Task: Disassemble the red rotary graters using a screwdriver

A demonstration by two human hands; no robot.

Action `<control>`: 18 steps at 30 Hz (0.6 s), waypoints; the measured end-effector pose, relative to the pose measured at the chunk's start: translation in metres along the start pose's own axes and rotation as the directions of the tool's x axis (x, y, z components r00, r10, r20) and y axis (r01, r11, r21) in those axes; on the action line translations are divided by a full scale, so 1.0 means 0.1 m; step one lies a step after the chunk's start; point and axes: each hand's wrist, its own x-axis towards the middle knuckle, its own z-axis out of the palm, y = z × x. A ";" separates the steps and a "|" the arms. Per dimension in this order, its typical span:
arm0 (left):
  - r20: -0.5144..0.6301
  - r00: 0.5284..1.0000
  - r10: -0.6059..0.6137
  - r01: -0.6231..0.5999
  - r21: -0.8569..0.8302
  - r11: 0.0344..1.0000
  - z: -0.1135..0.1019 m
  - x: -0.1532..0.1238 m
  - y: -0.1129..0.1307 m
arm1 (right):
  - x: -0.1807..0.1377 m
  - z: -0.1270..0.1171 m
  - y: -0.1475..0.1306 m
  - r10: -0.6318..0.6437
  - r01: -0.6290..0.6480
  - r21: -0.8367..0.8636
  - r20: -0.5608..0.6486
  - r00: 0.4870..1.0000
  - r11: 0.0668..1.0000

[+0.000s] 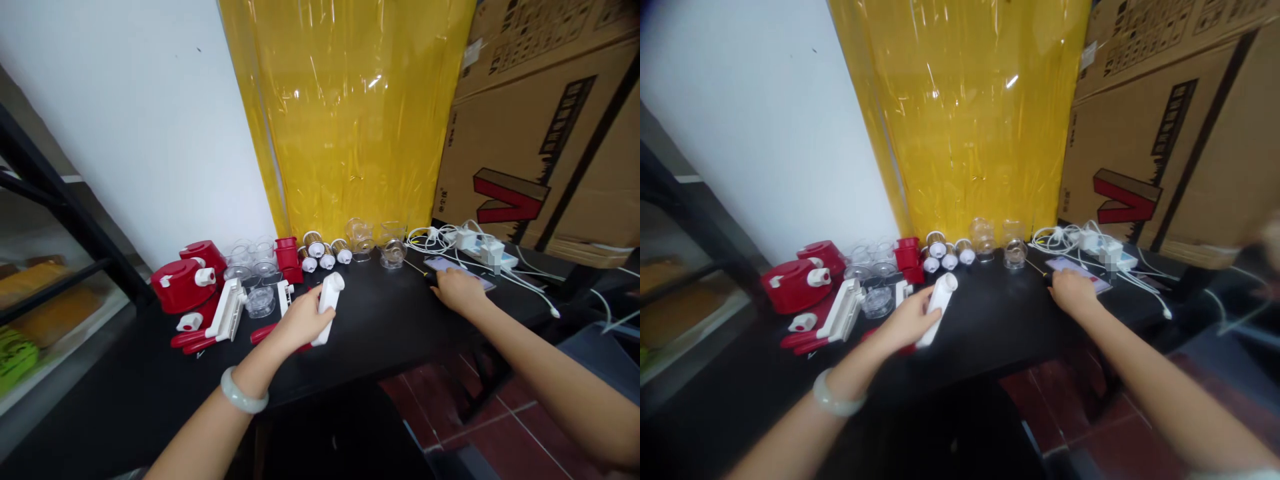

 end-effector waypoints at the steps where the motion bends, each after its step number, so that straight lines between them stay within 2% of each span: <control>1: -0.034 0.999 -0.009 0.008 -0.023 1.000 -0.04 -0.02 0.03 | -0.01 0.01 -0.03 0.007 -0.008 0.005 0.003 1.000 1.000; 5: -0.133 0.989 -0.067 0.042 -0.182 0.982 -0.18 -0.16 0.09 | -0.07 -0.02 -0.14 0.050 -0.050 0.076 0.004 0.999 0.996; 8: -0.245 0.968 -0.057 0.014 -0.174 0.985 -0.30 -0.39 0.02 | -0.31 -0.12 -0.15 0.128 -0.120 0.130 -0.060 0.990 0.984; 10: -0.310 0.949 -0.054 0.007 -0.151 0.989 -0.37 -0.56 -0.08 | -0.56 -0.22 -0.09 0.196 -0.182 0.145 -0.088 0.977 0.972; 14: -0.351 0.933 -0.077 -0.020 -0.264 0.964 -0.44 -0.78 -0.26 | -0.93 -0.49 0.12 0.300 -0.274 0.173 -0.144 0.943 0.946; 16: -0.376 0.924 -0.061 -0.038 -0.250 0.967 -0.43 -0.74 -0.29 | -0.92 -0.62 0.13 0.296 -0.230 0.277 -0.230 0.927 0.933; 18: -0.381 0.923 -0.046 -0.042 -0.220 0.975 -0.40 -0.61 -0.27 | -0.77 -0.72 -0.01 0.282 -0.128 0.454 -0.288 0.915 0.882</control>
